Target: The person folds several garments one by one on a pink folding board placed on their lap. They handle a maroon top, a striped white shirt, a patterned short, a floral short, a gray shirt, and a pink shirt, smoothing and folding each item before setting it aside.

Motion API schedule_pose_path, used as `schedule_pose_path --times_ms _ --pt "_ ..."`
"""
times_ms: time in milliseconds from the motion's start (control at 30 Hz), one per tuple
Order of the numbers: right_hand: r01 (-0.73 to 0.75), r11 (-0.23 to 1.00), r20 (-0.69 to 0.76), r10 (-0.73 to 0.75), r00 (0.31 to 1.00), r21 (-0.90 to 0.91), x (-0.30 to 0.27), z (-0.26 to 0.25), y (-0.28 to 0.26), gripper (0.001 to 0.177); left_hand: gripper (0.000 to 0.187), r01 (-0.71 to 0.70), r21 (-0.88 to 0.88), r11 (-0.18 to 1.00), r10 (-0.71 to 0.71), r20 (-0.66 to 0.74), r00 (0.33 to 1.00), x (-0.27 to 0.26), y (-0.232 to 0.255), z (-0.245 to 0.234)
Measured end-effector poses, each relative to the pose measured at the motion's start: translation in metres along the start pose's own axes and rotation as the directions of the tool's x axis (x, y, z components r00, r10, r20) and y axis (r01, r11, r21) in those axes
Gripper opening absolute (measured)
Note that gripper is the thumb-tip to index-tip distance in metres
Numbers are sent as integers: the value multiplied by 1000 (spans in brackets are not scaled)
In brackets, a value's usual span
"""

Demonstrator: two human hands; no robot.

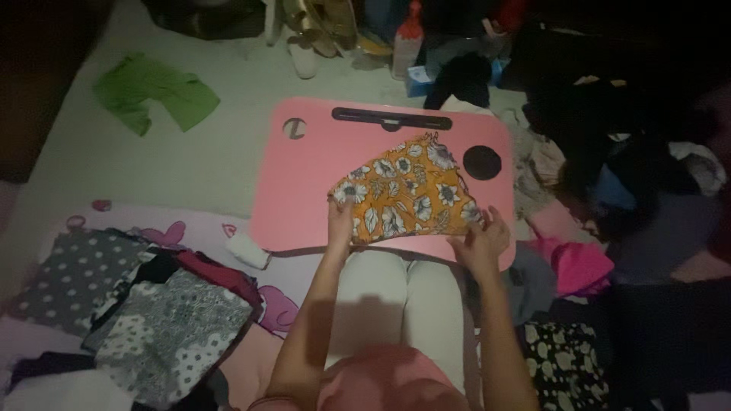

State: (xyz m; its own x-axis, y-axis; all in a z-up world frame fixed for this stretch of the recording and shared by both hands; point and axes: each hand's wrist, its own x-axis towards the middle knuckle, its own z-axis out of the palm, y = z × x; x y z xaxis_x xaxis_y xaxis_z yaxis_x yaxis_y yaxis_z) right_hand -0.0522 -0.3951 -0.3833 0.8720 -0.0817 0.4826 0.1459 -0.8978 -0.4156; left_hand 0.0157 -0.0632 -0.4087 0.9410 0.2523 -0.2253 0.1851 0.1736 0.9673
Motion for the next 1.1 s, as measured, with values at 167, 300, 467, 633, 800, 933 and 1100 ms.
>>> schedule_pose_path --times_ms 167,300,467,633,800,933,1100 --pt "73 988 -16 -72 997 135 11 -34 -14 36 101 112 -105 988 -109 34 993 -5 65 -3" --pt "-46 730 72 -5 997 682 16 -83 -24 26 94 124 -185 975 -107 98 989 -31 141 -22" --pt "-378 611 184 357 916 696 17 -128 -41 33 83 26 -121 992 7 268 963 -54 210 -33" --pt "-204 803 223 91 971 560 65 -133 -57 44 71 203 -33 979 -191 219 957 -15 220 -7" --pt "-121 919 49 111 993 375 103 -157 -73 46 53 -352 -32 935 348 265 899 41 212 16" --pt "-45 932 -100 86 991 359 94 -154 -64 45 43 -275 -50 960 277 305 911 62 197 19" --pt "-57 883 40 43 998 466 10 -77 -19 21 54 -60 -126 990 89 234 968 53 109 14"
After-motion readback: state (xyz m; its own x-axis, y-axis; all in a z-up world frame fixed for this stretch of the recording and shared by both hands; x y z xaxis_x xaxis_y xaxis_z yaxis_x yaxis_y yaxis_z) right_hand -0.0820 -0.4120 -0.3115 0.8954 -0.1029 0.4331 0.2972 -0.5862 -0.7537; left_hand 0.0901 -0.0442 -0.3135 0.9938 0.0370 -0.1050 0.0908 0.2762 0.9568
